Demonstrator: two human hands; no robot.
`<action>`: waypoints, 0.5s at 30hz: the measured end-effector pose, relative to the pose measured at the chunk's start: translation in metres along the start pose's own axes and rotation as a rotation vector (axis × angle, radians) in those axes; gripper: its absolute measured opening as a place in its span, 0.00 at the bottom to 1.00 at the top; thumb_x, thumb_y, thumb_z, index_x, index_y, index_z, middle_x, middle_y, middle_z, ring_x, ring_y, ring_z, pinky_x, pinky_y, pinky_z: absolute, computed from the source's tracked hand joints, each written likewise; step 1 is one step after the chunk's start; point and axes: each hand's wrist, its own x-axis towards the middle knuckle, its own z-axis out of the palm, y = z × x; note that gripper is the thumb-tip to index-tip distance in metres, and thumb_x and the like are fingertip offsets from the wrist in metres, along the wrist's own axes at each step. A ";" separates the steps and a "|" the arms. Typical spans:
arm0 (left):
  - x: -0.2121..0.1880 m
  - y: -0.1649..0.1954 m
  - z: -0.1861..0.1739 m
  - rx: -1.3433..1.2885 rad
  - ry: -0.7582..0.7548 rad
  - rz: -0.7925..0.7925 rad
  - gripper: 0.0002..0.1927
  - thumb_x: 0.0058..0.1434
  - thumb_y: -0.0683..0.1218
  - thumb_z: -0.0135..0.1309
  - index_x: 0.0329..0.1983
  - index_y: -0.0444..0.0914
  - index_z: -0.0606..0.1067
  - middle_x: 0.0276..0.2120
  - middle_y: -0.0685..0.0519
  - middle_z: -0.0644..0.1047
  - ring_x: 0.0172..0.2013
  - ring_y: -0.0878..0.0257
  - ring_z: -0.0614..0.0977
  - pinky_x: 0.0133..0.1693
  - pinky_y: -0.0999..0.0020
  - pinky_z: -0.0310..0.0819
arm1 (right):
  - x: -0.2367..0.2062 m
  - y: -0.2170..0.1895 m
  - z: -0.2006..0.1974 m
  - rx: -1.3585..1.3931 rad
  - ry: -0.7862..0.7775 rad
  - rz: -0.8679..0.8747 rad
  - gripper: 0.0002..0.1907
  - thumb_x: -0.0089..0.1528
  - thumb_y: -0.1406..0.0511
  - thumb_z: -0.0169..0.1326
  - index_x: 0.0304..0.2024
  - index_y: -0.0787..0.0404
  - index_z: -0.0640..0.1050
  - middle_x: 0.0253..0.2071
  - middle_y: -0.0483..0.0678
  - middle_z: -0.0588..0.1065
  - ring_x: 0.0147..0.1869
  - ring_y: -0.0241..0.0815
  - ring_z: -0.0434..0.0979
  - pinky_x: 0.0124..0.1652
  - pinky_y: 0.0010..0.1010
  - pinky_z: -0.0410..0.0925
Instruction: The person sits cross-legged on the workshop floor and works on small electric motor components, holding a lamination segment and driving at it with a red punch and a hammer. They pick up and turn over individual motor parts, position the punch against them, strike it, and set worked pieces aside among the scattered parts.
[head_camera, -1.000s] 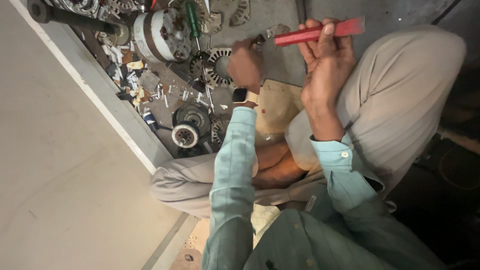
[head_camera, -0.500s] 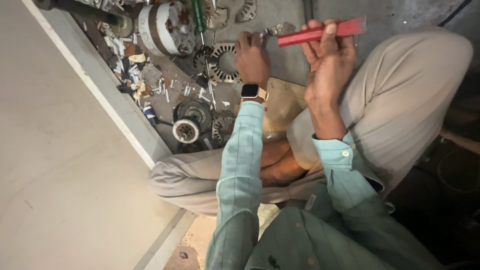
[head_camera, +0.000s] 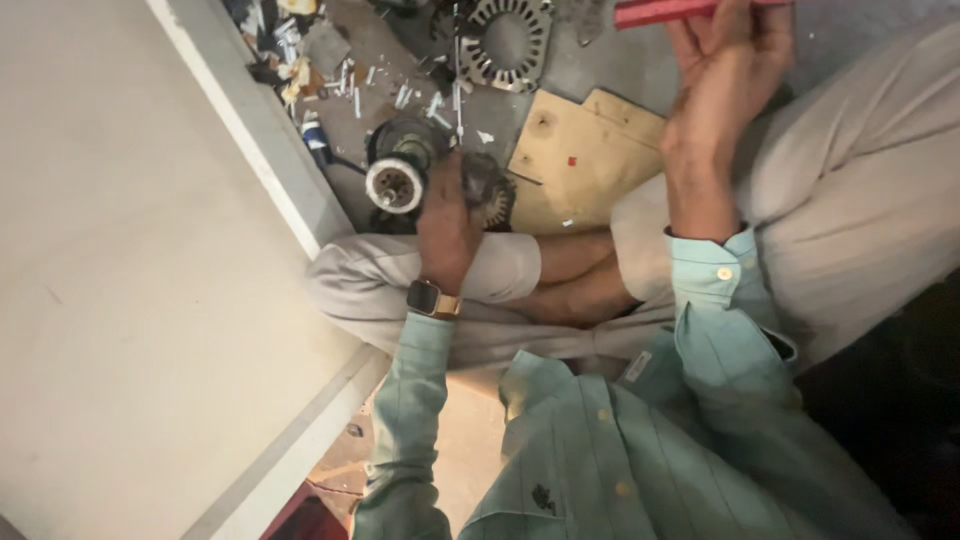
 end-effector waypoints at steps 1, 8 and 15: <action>-0.005 -0.003 -0.003 -0.040 -0.050 -0.010 0.42 0.47 0.39 0.62 0.68 0.30 0.65 0.60 0.38 0.70 0.57 0.39 0.74 0.55 0.51 0.72 | -0.002 0.003 0.003 -0.003 0.004 0.026 0.01 0.73 0.69 0.52 0.47 0.61 0.73 0.40 0.45 0.75 0.44 0.38 0.79 0.53 0.40 0.77; -0.012 -0.018 0.000 0.284 -0.198 0.052 0.31 0.45 0.42 0.67 0.54 0.36 0.73 0.59 0.44 0.69 0.55 0.43 0.73 0.53 0.52 0.70 | -0.027 -0.003 0.027 -0.116 0.019 0.049 0.07 0.72 0.65 0.53 0.48 0.63 0.75 0.43 0.52 0.80 0.48 0.48 0.84 0.51 0.41 0.78; -0.014 -0.024 -0.004 0.182 -0.186 0.045 0.20 0.45 0.40 0.62 0.44 0.38 0.77 0.47 0.48 0.76 0.51 0.48 0.75 0.52 0.56 0.73 | -0.023 -0.006 0.028 -0.075 0.025 0.105 0.09 0.70 0.64 0.56 0.47 0.65 0.75 0.44 0.56 0.80 0.50 0.53 0.83 0.55 0.47 0.78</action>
